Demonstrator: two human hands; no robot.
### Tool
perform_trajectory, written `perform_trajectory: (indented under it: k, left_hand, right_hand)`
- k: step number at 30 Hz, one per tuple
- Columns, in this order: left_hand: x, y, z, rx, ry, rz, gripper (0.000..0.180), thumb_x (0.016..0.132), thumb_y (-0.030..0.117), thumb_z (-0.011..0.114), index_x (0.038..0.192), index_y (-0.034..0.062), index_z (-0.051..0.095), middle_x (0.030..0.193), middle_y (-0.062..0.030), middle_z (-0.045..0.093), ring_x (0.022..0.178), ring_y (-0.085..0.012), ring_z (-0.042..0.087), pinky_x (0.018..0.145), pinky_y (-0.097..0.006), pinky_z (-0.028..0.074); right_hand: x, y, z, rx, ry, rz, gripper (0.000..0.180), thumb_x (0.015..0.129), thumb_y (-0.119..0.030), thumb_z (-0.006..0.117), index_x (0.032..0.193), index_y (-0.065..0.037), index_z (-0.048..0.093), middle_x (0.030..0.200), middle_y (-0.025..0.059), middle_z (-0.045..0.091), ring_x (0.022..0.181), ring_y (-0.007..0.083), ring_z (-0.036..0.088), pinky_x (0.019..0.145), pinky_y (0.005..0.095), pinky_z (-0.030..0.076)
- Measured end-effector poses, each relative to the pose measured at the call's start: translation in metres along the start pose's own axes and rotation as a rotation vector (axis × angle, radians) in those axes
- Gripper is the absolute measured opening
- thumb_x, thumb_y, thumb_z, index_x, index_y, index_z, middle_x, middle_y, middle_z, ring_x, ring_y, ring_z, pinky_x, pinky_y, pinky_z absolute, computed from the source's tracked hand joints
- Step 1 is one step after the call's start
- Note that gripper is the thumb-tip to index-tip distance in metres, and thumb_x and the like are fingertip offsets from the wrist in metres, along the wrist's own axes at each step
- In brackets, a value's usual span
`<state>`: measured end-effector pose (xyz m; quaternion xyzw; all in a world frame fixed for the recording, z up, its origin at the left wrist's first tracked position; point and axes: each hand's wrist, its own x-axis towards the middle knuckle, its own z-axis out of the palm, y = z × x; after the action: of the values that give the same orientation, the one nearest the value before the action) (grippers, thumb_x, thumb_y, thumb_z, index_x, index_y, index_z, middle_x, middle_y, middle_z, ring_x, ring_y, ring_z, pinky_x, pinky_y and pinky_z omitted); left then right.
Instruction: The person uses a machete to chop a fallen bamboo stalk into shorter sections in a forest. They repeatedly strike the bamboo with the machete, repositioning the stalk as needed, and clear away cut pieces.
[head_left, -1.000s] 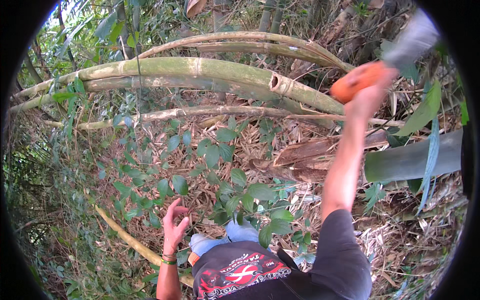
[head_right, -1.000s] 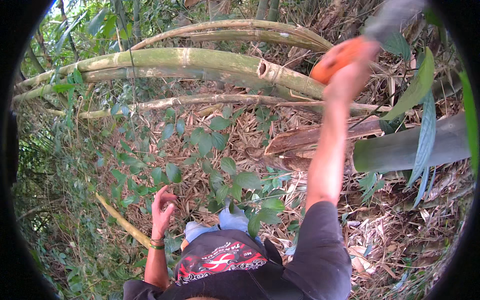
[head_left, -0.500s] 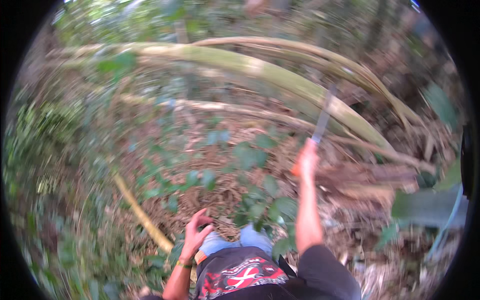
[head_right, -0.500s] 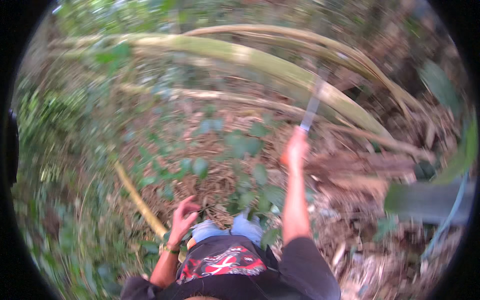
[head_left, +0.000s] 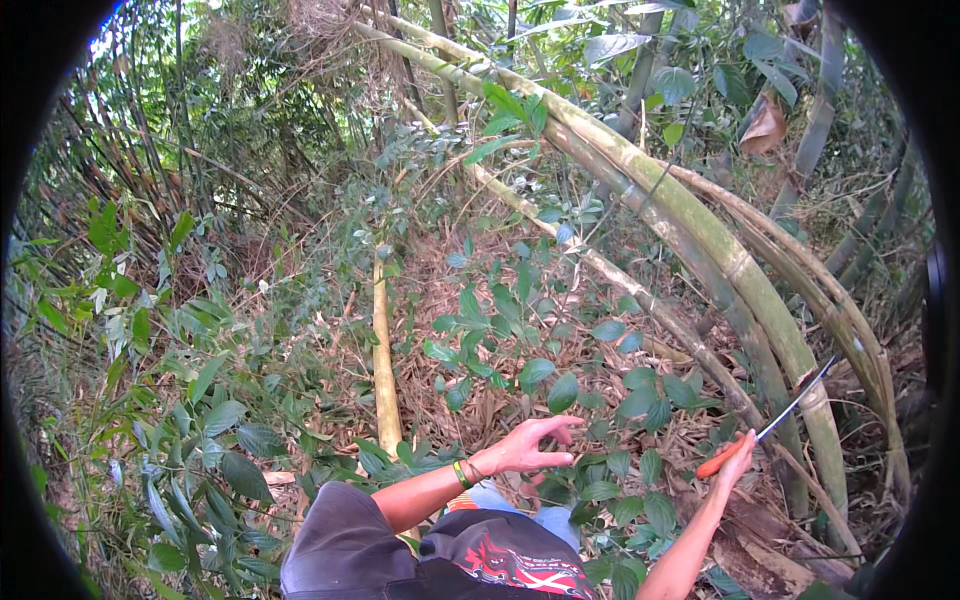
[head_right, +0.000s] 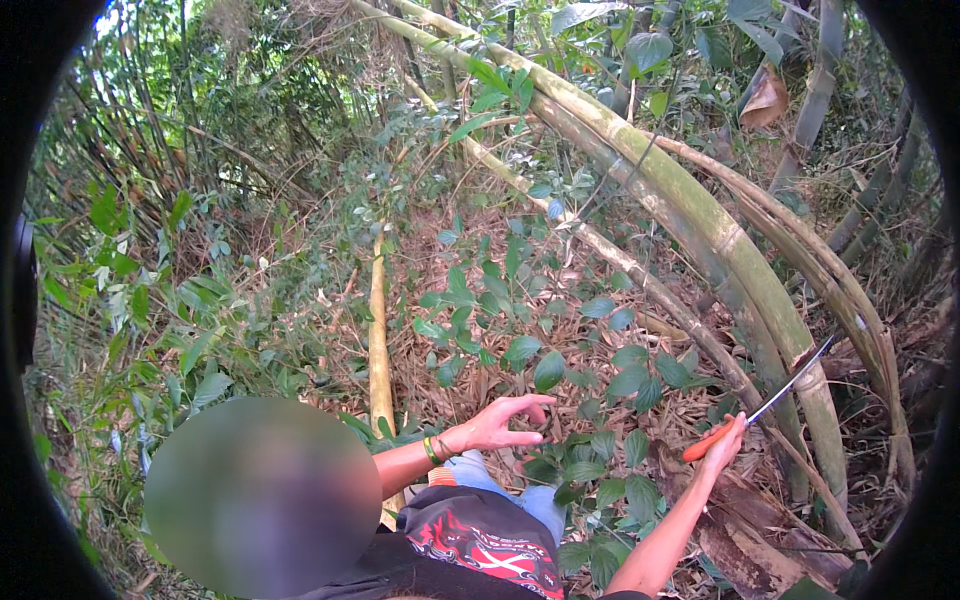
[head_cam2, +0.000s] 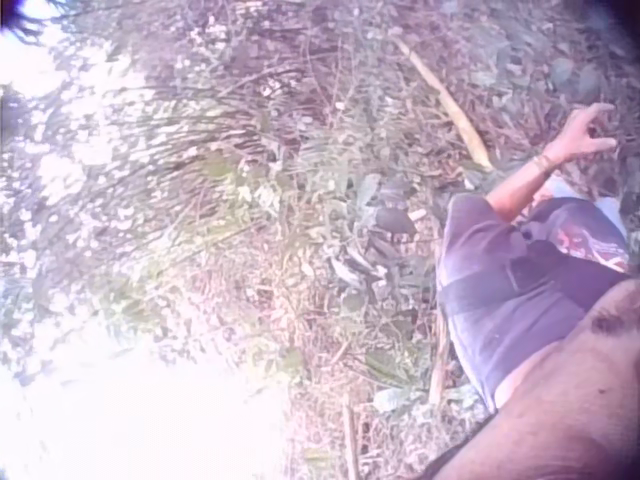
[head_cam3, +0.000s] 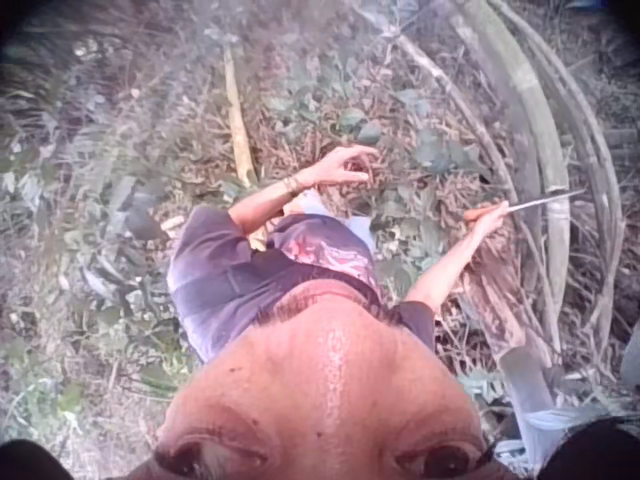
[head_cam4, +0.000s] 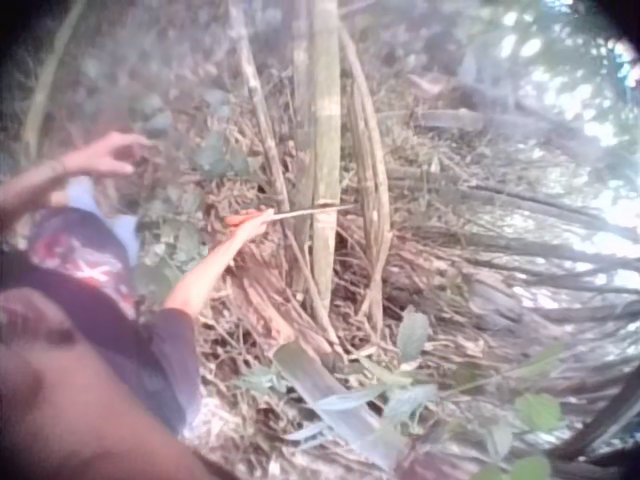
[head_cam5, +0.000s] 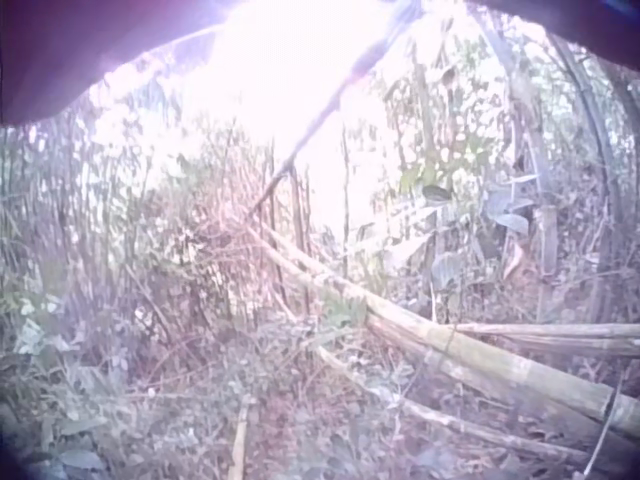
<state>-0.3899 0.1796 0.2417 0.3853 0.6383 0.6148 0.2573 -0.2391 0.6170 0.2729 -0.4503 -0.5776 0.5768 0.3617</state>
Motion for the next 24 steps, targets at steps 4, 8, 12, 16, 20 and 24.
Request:
perform_trajectory:
  k: [4, 8, 12, 16, 20, 24]
  left_hand:
    - [0.009, -0.001, 0.008, 0.046, -0.018, 0.014, 0.070, 0.086, 0.028, 0.076, 0.147, 0.0116, 0.045, 0.100, -0.0093, 0.067, 0.097, -0.0237, 0.066, 0.091, -0.039, 0.051]
    - [0.018, 0.000, 0.014, 0.057, -0.051, 0.020, 0.070, 0.086, 0.029, 0.076, 0.146, 0.0098, 0.046, 0.099, -0.0093, 0.067, 0.097, -0.0247, 0.066, 0.091, -0.041, 0.051]
    - [0.058, 0.008, 0.014, 0.180, -0.087, 0.123, 0.070, 0.084, 0.033, 0.077, 0.143, 0.0082, 0.049, 0.105, -0.0110, 0.067, 0.103, -0.0270, 0.066, 0.095, -0.041, 0.050]
    - [0.142, 0.021, 0.014, 0.416, -0.061, 0.361, 0.070, 0.082, 0.040, 0.078, 0.138, 0.0072, 0.052, 0.114, -0.0144, 0.064, 0.108, -0.0336, 0.062, 0.096, -0.044, 0.049]
    - [0.259, 0.032, 0.031, 0.637, 0.023, 0.700, 0.074, 0.076, 0.035, 0.081, 0.137, 0.0052, 0.052, 0.120, -0.0181, 0.061, 0.113, -0.0382, 0.057, 0.099, -0.049, 0.046]
    - [0.359, 0.039, 0.064, 0.849, 0.057, 0.714, 0.091, 0.069, 0.028, 0.083, 0.146, 0.0036, 0.040, 0.141, -0.0203, 0.049, 0.136, -0.0387, 0.042, 0.115, -0.052, 0.033]
  right_hand:
    - [-0.006, 0.011, 0.010, 0.011, 0.019, 0.028, 0.054, 0.093, -0.062, 0.058, 0.088, -0.009, 0.052, 0.061, 0.0008, 0.045, 0.050, 0.0127, 0.046, 0.046, 0.0271, 0.039]
    - [-0.020, 0.025, 0.011, 0.035, 0.035, 0.023, 0.052, 0.093, -0.060, 0.059, 0.080, -0.011, 0.047, 0.061, 0.0002, 0.043, 0.050, 0.0124, 0.045, 0.045, 0.0282, 0.039]
    - [-0.028, 0.034, -0.004, 0.028, 0.075, 0.056, 0.049, 0.095, -0.057, 0.058, 0.077, -0.013, 0.046, 0.058, -0.0012, 0.043, 0.048, 0.0110, 0.045, 0.044, 0.0268, 0.038]
    - [-0.067, 0.022, -0.007, 0.061, 0.071, 0.006, 0.042, 0.095, -0.049, 0.063, 0.078, -0.014, 0.048, 0.059, -0.0033, 0.042, 0.047, 0.0091, 0.045, 0.042, 0.0259, 0.038]
    - [-0.099, 0.026, -0.017, 0.075, 0.074, 0.018, 0.039, 0.093, -0.039, 0.070, 0.070, -0.014, 0.050, 0.056, -0.0047, 0.046, 0.045, 0.0075, 0.045, 0.040, 0.0252, 0.037]
    - [-0.116, 0.019, -0.026, 0.062, 0.130, -0.010, 0.038, 0.092, -0.030, 0.074, 0.066, -0.013, 0.052, 0.054, -0.0018, 0.051, 0.043, 0.0084, 0.047, 0.040, 0.0257, 0.037]
